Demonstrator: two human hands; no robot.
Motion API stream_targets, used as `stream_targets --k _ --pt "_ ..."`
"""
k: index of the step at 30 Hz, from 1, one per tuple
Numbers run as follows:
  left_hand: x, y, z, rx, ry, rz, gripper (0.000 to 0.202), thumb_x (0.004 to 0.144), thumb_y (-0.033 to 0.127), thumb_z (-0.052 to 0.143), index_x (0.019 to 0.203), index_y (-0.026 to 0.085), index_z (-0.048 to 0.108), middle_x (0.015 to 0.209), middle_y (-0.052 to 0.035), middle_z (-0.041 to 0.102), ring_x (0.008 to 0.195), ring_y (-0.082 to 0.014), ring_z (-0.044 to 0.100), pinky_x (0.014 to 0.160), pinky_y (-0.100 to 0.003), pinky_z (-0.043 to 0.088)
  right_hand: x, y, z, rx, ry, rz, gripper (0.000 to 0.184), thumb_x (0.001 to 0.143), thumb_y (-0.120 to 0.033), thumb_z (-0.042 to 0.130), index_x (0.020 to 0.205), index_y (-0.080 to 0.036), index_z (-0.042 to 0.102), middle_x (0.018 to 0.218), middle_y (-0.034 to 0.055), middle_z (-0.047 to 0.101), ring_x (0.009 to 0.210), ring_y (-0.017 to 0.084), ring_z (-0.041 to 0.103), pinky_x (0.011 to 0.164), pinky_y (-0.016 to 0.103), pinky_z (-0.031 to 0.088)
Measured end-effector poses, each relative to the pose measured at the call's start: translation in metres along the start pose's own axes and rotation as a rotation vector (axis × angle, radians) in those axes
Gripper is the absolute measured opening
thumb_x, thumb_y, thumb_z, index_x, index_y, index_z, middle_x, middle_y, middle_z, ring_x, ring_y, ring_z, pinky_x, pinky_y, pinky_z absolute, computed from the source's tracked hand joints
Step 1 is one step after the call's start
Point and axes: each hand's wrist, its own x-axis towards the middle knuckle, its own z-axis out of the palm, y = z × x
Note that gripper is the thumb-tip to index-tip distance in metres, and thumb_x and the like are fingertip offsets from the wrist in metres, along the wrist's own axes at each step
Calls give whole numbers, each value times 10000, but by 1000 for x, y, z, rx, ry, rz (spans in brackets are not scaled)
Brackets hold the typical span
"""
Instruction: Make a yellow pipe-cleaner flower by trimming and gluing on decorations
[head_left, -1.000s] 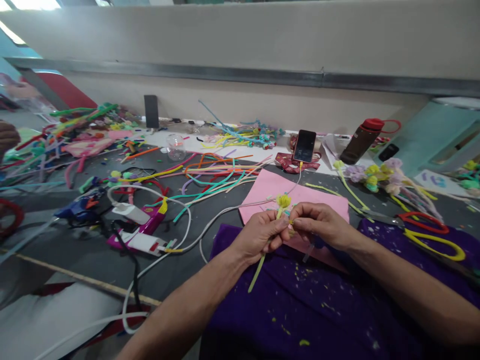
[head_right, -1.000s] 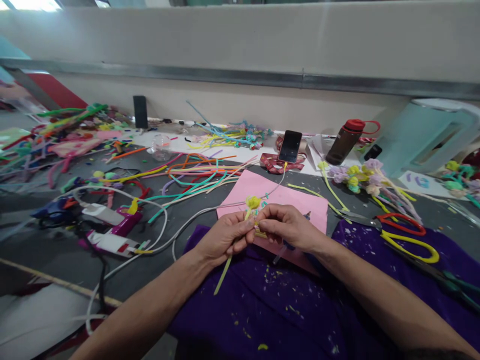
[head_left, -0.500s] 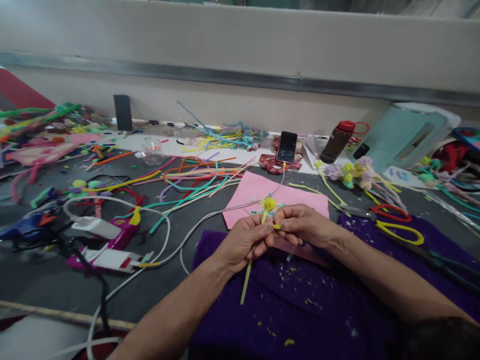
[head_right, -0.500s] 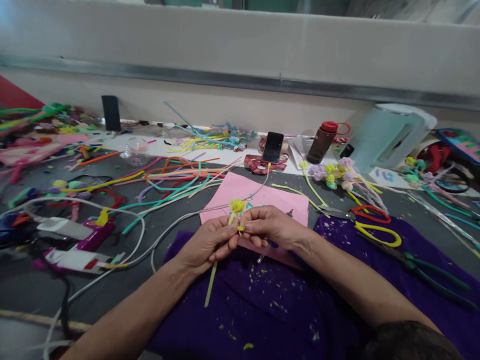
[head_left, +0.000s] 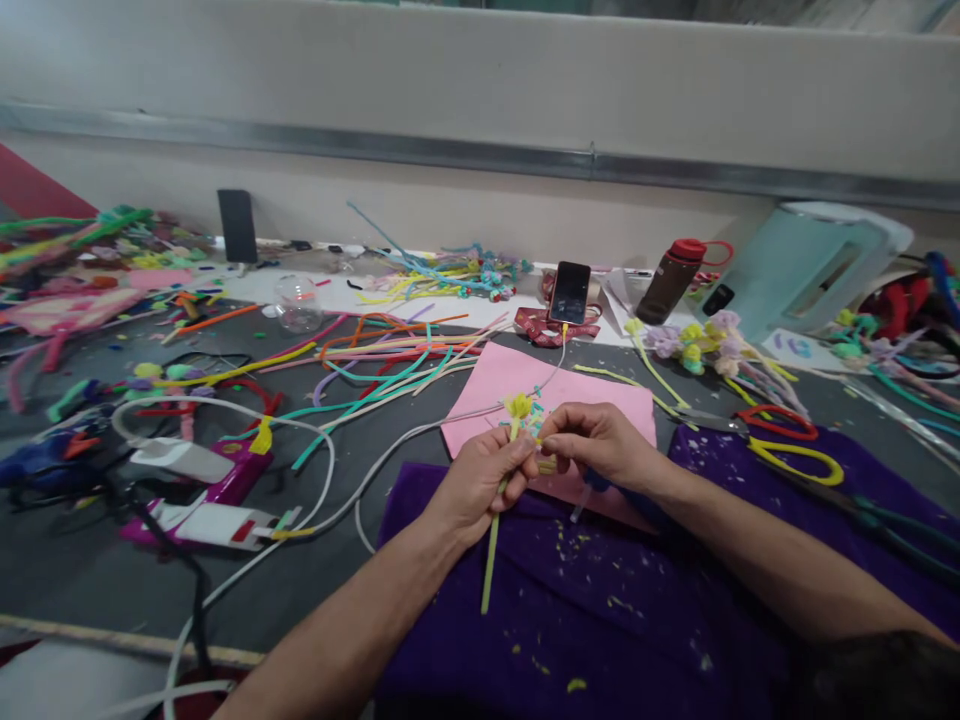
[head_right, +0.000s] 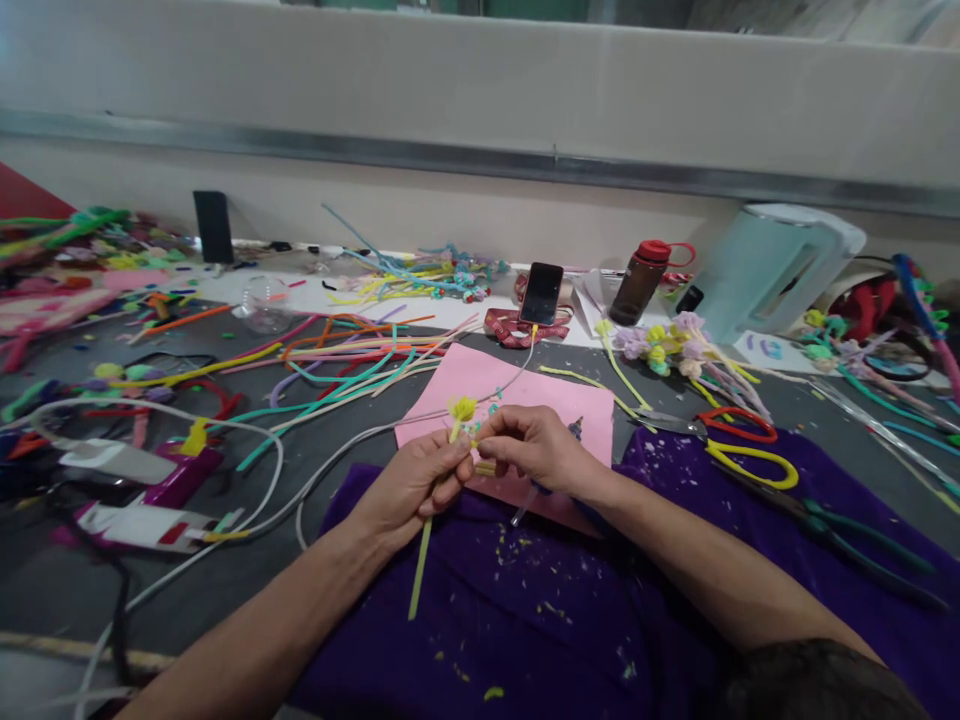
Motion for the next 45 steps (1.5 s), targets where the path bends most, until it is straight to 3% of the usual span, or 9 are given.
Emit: stream_targets --k 9,18,22,27,33,37,43,45 --pt "-7 8 6 99 113 113 284 817 409 462 850 141 548 588 23 545 327 -12 340 293 -127 169 -2 -12 -10 -100 -35 -4 87 792 -203 554 759 -127 579 571 -32 539 493 55 529 429 143 383" --pt "-6 14 1 82 107 90 254 776 357 559 841 111 558 650 -14 610 387 -46 495 310 -125 321 -5 -15 -7 -141 -111 -46 139 806 -251 531 737 -134 564 597 -20 535 507 67 509 488 185 433" --pt "-8 15 2 74 90 55 246 771 356 571 816 115 566 642 -23 641 396 -57 528 326 -127 356 -6 -16 -6 -173 -80 -78 133 819 -245 514 753 -139 558 597 -24 531 506 68 505 483 179 426" --pt "-9 12 4 63 47 -18 262 771 376 569 756 115 576 539 -13 629 354 -62 521 313 -127 351 -8 -17 -4 -372 -17 -134 128 828 -226 497 771 -140 573 609 -14 549 513 76 518 482 180 413" --pt "-9 9 4 49 -1 -14 296 762 406 570 720 113 571 506 -17 615 353 -72 523 307 -132 348 -8 -14 -1 -498 49 -200 117 829 -216 502 774 -146 576 647 0 571 538 81 523 492 179 413" --pt "-8 9 4 37 1 -24 271 742 385 598 699 121 558 575 -27 643 358 -69 526 304 -135 345 -8 -12 -1 -467 17 -186 124 835 -230 504 782 -146 578 658 3 572 550 84 531 506 189 426" --pt "-4 7 2 6 -52 -88 253 752 340 595 647 112 569 474 -6 591 303 -42 460 294 -125 303 -5 -11 -2 -181 -133 -75 147 843 -258 485 827 -137 567 625 -19 557 509 65 537 457 169 421" --pt "-1 5 0 8 -51 -75 256 757 336 591 641 108 577 483 -7 589 314 -40 463 297 -120 302 -4 -13 -6 -179 -126 -64 151 841 -262 483 843 -137 567 637 -20 557 508 62 540 450 164 418"
